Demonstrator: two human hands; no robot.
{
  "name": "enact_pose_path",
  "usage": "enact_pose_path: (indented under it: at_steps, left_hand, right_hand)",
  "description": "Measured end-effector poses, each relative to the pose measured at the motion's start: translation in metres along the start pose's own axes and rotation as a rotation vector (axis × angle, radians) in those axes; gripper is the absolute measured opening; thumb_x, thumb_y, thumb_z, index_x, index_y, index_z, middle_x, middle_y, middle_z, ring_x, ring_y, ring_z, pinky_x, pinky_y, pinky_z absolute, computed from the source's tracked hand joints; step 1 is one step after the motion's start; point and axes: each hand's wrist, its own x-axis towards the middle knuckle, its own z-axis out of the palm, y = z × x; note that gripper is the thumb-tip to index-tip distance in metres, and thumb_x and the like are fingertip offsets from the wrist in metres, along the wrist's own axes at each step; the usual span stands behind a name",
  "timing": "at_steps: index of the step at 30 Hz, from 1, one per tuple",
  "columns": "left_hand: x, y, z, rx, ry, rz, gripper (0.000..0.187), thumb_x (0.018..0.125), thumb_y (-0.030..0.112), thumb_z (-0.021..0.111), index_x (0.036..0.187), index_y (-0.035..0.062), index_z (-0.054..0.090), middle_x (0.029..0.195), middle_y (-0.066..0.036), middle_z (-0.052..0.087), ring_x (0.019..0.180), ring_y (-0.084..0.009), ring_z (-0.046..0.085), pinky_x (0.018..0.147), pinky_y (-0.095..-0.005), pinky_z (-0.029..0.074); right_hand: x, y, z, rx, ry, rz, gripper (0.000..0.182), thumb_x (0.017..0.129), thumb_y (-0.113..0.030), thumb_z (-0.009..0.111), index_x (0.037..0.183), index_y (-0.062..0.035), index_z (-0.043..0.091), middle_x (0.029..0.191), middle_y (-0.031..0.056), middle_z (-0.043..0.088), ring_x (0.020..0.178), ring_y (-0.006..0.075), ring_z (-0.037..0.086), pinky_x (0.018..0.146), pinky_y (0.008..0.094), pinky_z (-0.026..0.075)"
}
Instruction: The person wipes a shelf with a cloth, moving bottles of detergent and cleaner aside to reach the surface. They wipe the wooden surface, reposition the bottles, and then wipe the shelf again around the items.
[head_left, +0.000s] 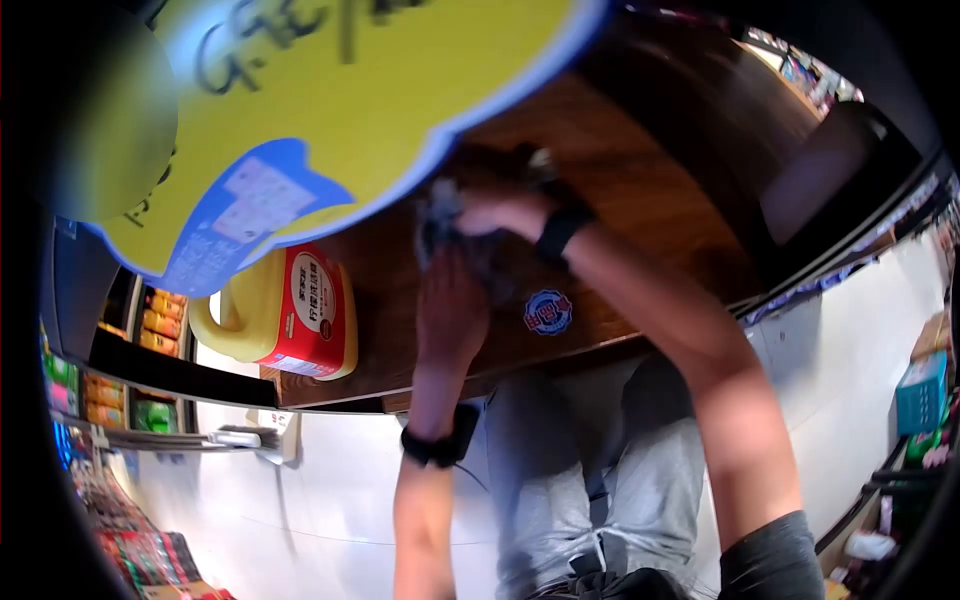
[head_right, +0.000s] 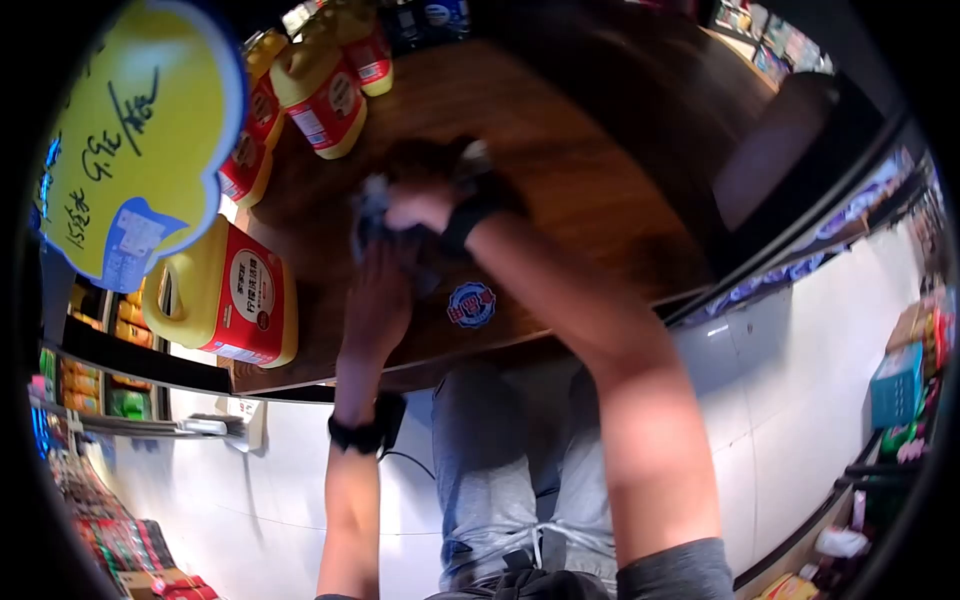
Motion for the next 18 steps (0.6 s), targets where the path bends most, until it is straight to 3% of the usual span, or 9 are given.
enact_pose_path:
  at_steps: [3, 5, 8, 9, 10, 14, 18]
  left_hand:
    - [-0.062, -0.008, -0.017, 0.041, 0.035, -0.089, 0.047, 0.085, 0.019, 0.038, 0.124, -0.006, 0.033, 0.128, -0.026, 0.033, 0.122, -0.0363, 0.03, 0.1, -0.044, 0.025]
    - [-0.093, 0.015, -0.029, 0.043, 0.038, -0.189, 0.05, 0.084, 0.022, 0.041, 0.124, -0.0077, 0.032, 0.128, -0.028, 0.032, 0.122, -0.0382, 0.03, 0.1, -0.0447, 0.025]
    - [-0.103, 0.028, -0.04, -0.033, -0.019, -0.165, 0.053, 0.083, 0.024, 0.043, 0.124, -0.0073, 0.032, 0.129, -0.025, 0.032, 0.122, -0.0385, 0.029, 0.101, -0.0438, 0.024]
    - [-0.094, 0.028, -0.038, -0.06, -0.025, -0.109, 0.054, 0.082, 0.025, 0.044, 0.124, -0.0067, 0.032, 0.13, -0.025, 0.032, 0.123, -0.038, 0.028, 0.101, -0.0438, 0.023]
    - [-0.078, 0.027, -0.034, -0.087, -0.035, -0.061, 0.055, 0.081, 0.026, 0.045, 0.125, -0.006, 0.032, 0.13, -0.026, 0.031, 0.123, -0.0374, 0.027, 0.101, -0.0437, 0.023]
    - [-0.003, 0.019, -0.014, -0.248, -0.136, 0.049, 0.059, 0.08, 0.029, 0.047, 0.126, -0.0035, 0.032, 0.131, -0.026, 0.029, 0.125, -0.0354, 0.025, 0.101, -0.0426, 0.023]
    - [0.026, 0.028, -0.002, -0.184, -0.099, -0.06, 0.056, 0.081, 0.028, 0.047, 0.125, -0.0037, 0.033, 0.129, -0.026, 0.032, 0.121, -0.036, 0.032, 0.099, -0.0417, 0.027]
  right_hand:
    - [-0.003, -0.107, -0.001, 0.066, -0.414, 0.224, 0.041, 0.078, -0.021, 0.051, 0.113, -0.0009, 0.049, 0.123, 0.0163, 0.044, 0.112, 0.0324, 0.042, 0.095, 0.0388, 0.033]
    - [-0.036, -0.123, 0.033, -0.154, -0.054, -0.072, 0.039, 0.079, -0.021, 0.051, 0.113, -0.0018, 0.05, 0.121, 0.0151, 0.045, 0.112, 0.0302, 0.041, 0.097, 0.0387, 0.032]
    - [-0.067, -0.107, 0.012, 0.16, -0.034, -0.127, 0.037, 0.073, -0.018, 0.054, 0.104, 0.0031, 0.051, 0.107, 0.0183, 0.052, 0.1, 0.0307, 0.049, 0.082, 0.0382, 0.041]
    - [-0.065, -0.089, 0.006, 0.242, -0.146, -0.072, 0.023, 0.078, -0.017, 0.051, 0.096, -0.0047, 0.056, 0.094, 0.0151, 0.058, 0.09, 0.0268, 0.056, 0.08, 0.0372, 0.045]
    - [-0.063, -0.074, 0.003, 0.09, -0.105, 0.049, 0.014, 0.078, -0.012, 0.049, 0.087, -0.0041, 0.057, 0.081, 0.0149, 0.06, 0.077, 0.0272, 0.058, 0.069, 0.0372, 0.048]
    - [-0.049, -0.016, -0.016, -0.15, -0.054, 0.345, 0.015, 0.078, -0.013, 0.05, 0.088, -0.0034, 0.057, 0.082, 0.0156, 0.059, 0.078, 0.028, 0.058, 0.07, 0.0373, 0.047]
    - [-0.06, -0.011, -0.027, -0.175, -0.006, 0.354, 0.017, 0.077, -0.013, 0.051, 0.089, -0.0028, 0.057, 0.083, 0.0163, 0.059, 0.079, 0.0288, 0.058, 0.071, 0.0374, 0.047]
